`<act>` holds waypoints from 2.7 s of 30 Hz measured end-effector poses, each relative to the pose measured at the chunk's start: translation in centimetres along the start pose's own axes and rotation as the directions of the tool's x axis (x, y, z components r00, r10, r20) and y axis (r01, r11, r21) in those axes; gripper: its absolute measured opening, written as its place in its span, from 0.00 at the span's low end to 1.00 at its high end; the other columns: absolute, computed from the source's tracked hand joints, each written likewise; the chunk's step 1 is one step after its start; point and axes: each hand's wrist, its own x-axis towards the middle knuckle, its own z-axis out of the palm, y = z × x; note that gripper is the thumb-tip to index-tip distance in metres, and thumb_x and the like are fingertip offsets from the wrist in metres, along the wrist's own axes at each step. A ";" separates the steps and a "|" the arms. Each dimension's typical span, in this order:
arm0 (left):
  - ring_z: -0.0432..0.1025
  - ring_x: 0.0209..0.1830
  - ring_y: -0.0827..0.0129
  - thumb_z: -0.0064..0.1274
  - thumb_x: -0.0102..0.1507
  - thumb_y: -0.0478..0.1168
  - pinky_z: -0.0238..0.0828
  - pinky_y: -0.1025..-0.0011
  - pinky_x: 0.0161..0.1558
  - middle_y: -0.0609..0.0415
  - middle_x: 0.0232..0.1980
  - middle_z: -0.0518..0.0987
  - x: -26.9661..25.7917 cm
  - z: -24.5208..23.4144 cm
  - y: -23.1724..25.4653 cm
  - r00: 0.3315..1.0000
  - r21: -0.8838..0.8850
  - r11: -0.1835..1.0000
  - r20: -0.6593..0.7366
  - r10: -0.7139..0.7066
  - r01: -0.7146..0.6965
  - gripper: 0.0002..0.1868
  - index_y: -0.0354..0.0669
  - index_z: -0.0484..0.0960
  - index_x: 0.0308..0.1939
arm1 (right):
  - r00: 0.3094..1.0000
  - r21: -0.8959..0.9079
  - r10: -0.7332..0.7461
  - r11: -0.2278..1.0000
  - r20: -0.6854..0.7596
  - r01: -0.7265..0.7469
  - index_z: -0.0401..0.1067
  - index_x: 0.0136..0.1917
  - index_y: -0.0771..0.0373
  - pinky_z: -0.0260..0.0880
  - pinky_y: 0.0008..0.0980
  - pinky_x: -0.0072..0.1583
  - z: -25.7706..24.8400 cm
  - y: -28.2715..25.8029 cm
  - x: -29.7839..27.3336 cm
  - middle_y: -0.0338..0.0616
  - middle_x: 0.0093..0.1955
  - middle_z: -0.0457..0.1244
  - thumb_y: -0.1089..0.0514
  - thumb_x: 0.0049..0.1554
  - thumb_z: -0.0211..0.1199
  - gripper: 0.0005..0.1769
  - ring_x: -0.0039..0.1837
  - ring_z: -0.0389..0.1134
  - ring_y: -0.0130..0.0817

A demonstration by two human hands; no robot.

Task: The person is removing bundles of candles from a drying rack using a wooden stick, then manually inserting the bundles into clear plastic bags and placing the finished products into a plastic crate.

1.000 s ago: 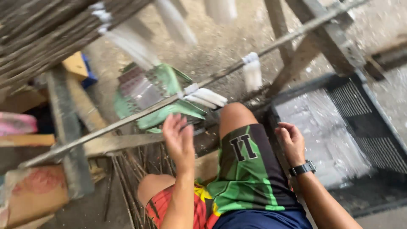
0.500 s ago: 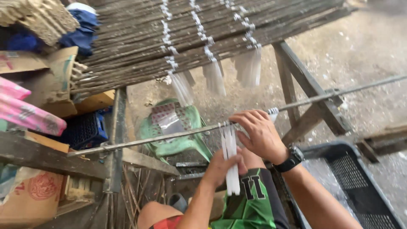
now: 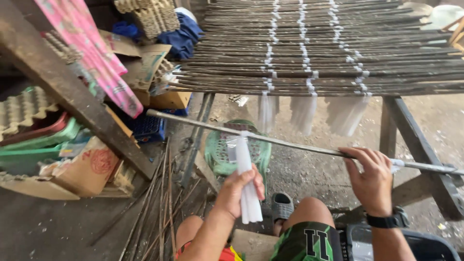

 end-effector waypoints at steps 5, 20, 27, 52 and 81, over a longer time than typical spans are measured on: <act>0.65 0.18 0.72 0.48 0.54 0.39 0.66 0.76 0.24 0.56 0.21 0.70 -1.7 -0.6 7.2 0.959 0.057 0.984 -0.223 0.178 -0.169 0.08 0.40 0.69 0.33 | 1.000 0.033 0.012 0.999 -0.007 -0.011 0.70 0.51 0.54 0.50 0.35 0.56 -0.7 -0.1 0.1 0.37 0.50 0.63 0.61 0.52 0.54 0.12 0.52 0.60 0.35; 0.68 0.20 0.66 0.45 0.55 0.39 0.70 0.69 0.24 0.52 0.22 0.71 -4.5 0.4 11.2 0.949 0.493 0.865 -0.308 0.072 0.094 0.09 0.38 0.69 0.36 | 0.995 0.036 0.001 0.999 -0.095 0.002 0.71 0.51 0.56 0.51 0.35 0.59 0.2 -0.6 -0.2 0.39 0.51 0.63 0.62 0.55 0.57 0.10 0.55 0.60 0.36; 0.67 0.19 0.69 0.50 0.53 0.41 0.68 0.74 0.24 0.56 0.23 0.71 -4.9 -2.3 11.0 0.986 0.370 0.929 -0.155 0.056 0.005 0.14 0.39 0.69 0.39 | 0.991 0.043 0.056 0.998 -0.124 -0.051 0.70 0.48 0.59 0.54 0.39 0.60 -0.3 0.3 -0.4 0.41 0.51 0.63 0.66 0.53 0.58 0.09 0.56 0.60 0.38; 0.70 0.23 0.70 0.39 0.59 0.36 0.75 0.77 0.28 0.49 0.30 0.70 -7.2 2.2 8.6 0.989 0.733 0.667 -0.048 -0.143 0.132 0.18 0.31 0.59 0.51 | 0.848 0.271 -0.523 0.831 0.086 0.486 0.60 0.58 0.60 0.60 0.30 0.35 -0.2 -16.7 5.2 0.44 0.43 0.58 0.69 0.52 0.44 0.21 0.38 0.59 0.35; 0.67 0.15 0.61 0.46 0.54 0.36 0.63 0.70 0.21 0.47 0.22 0.69 -10.5 -2.9 10.5 0.967 0.390 0.920 -0.222 0.121 -0.025 0.16 0.30 0.66 0.43 | 0.815 0.388 -0.464 0.863 0.349 0.325 0.58 0.61 0.57 0.57 0.32 0.35 0.3 -16.9 4.8 0.43 0.41 0.53 0.64 0.53 0.42 0.21 0.34 0.55 0.36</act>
